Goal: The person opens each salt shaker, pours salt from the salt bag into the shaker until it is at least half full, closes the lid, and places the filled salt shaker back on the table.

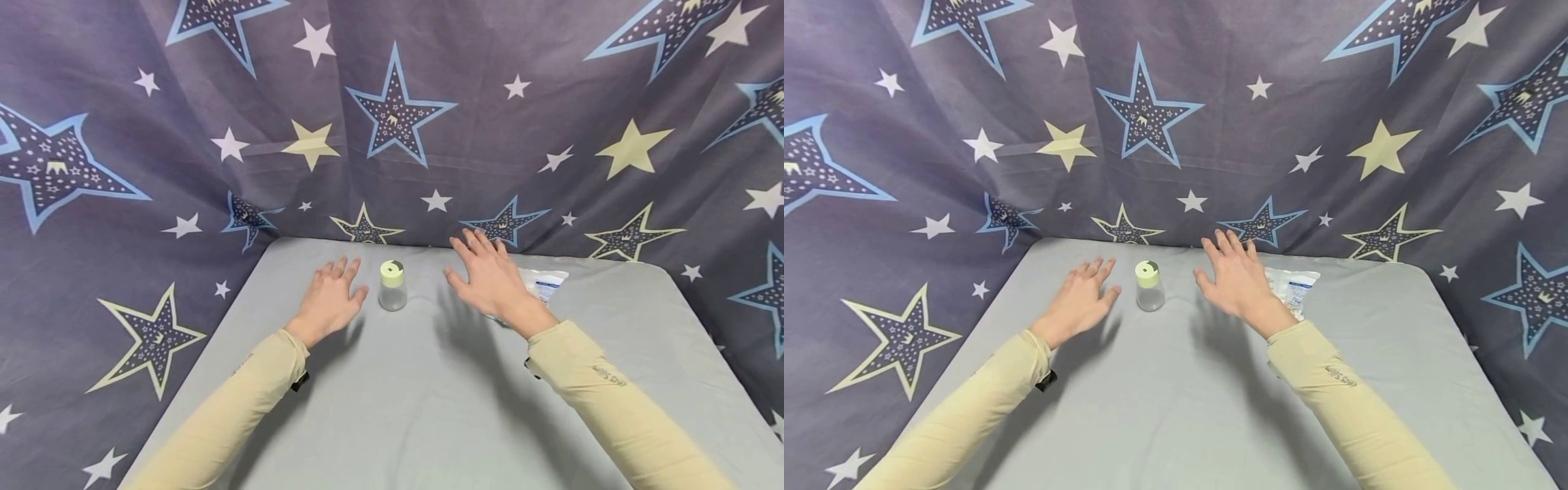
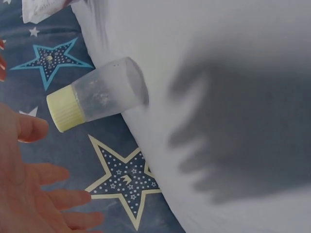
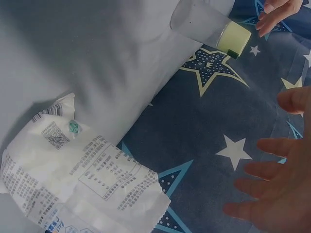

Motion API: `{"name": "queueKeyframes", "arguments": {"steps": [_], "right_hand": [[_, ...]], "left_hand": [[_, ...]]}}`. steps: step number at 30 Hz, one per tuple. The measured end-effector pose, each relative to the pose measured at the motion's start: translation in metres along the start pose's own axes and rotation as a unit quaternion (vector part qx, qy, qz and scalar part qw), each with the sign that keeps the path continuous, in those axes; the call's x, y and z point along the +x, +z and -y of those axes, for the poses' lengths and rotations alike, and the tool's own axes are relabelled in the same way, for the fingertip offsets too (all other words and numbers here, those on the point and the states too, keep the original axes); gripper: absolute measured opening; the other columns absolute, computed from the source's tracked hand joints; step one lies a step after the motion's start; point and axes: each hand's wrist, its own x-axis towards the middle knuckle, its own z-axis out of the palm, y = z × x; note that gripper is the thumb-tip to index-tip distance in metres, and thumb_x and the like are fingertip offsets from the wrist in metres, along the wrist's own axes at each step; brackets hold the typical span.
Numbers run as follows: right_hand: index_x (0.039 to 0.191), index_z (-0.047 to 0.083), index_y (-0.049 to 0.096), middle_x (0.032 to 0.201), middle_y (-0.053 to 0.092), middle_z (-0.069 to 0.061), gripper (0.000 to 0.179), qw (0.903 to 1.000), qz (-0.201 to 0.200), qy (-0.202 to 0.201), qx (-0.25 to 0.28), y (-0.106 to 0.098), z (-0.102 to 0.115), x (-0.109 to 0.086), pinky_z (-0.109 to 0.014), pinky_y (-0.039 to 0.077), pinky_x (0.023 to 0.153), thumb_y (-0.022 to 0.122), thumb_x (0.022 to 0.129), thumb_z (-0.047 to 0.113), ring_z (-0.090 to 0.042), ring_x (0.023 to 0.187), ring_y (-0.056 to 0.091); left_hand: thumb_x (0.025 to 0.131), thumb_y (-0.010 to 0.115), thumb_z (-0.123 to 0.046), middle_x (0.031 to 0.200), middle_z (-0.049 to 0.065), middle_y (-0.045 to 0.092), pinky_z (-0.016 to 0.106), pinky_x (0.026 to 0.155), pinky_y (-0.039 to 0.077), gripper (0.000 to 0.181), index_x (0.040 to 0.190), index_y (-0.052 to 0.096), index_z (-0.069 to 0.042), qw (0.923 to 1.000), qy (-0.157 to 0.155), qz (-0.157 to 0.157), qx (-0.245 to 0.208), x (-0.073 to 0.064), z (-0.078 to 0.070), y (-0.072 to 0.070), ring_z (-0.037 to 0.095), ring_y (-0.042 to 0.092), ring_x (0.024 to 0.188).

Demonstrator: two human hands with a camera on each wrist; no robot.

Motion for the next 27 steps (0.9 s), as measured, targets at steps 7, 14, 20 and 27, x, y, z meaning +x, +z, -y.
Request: {"name": "queueKeyframes", "arguments": {"steps": [7, 14, 20, 27], "right_hand": [[0.16, 0.009, 0.045, 0.164, 0.039, -0.021, 0.068, 1.0, 0.005, 0.002, -0.003, 0.004, 0.002, -0.001, -0.065, 0.016, 0.122, 0.052, 0.104, 0.047, -0.041, 0.154, 0.028], [0.161, 0.009, 0.043, 0.164, 0.039, -0.022, 0.068, 0.9999, 0.016, -0.001, -0.004, 0.008, 0.003, -0.001, -0.064, 0.017, 0.122, 0.054, 0.104, 0.044, -0.042, 0.153, 0.03], [0.16, 0.009, 0.044, 0.163, 0.04, -0.022, 0.068, 0.9998, 0.014, -0.01, -0.011, 0.01, 0.006, -0.001, -0.064, 0.021, 0.121, 0.056, 0.103, 0.045, -0.042, 0.151, 0.033], [0.16, 0.009, 0.044, 0.16, 0.043, -0.023, 0.068, 0.9998, 0.012, -0.012, -0.007, 0.013, 0.007, -0.002, -0.065, 0.023, 0.12, 0.057, 0.103, 0.044, -0.046, 0.147, 0.038]], "left_hand": [[0.105, 0.058, -0.043, 0.157, 0.031, 0.043, 0.06, 0.122, 0.023, 0.073, 0.159, 0.04, 0.003, 0.9998, 0.0, 0.008, -0.016, 0.0, -0.004, 0.007, 0.049, 0.04, 0.145], [0.102, 0.066, -0.044, 0.155, 0.031, 0.046, 0.057, 0.122, 0.026, 0.078, 0.157, 0.041, 0.006, 0.9995, 0.009, 0.015, -0.026, 0.002, -0.006, 0.016, 0.048, 0.044, 0.143], [0.1, 0.07, -0.044, 0.153, 0.031, 0.048, 0.056, 0.12, 0.029, 0.081, 0.156, 0.042, 0.007, 0.9989, 0.011, 0.018, -0.041, 0.006, -0.009, 0.023, 0.047, 0.046, 0.141], [0.098, 0.075, -0.045, 0.143, 0.033, 0.056, 0.055, 0.112, 0.043, 0.084, 0.153, 0.044, 0.01, 0.9978, -0.009, 0.018, -0.063, 0.01, -0.013, 0.029, 0.047, 0.055, 0.132]]}}
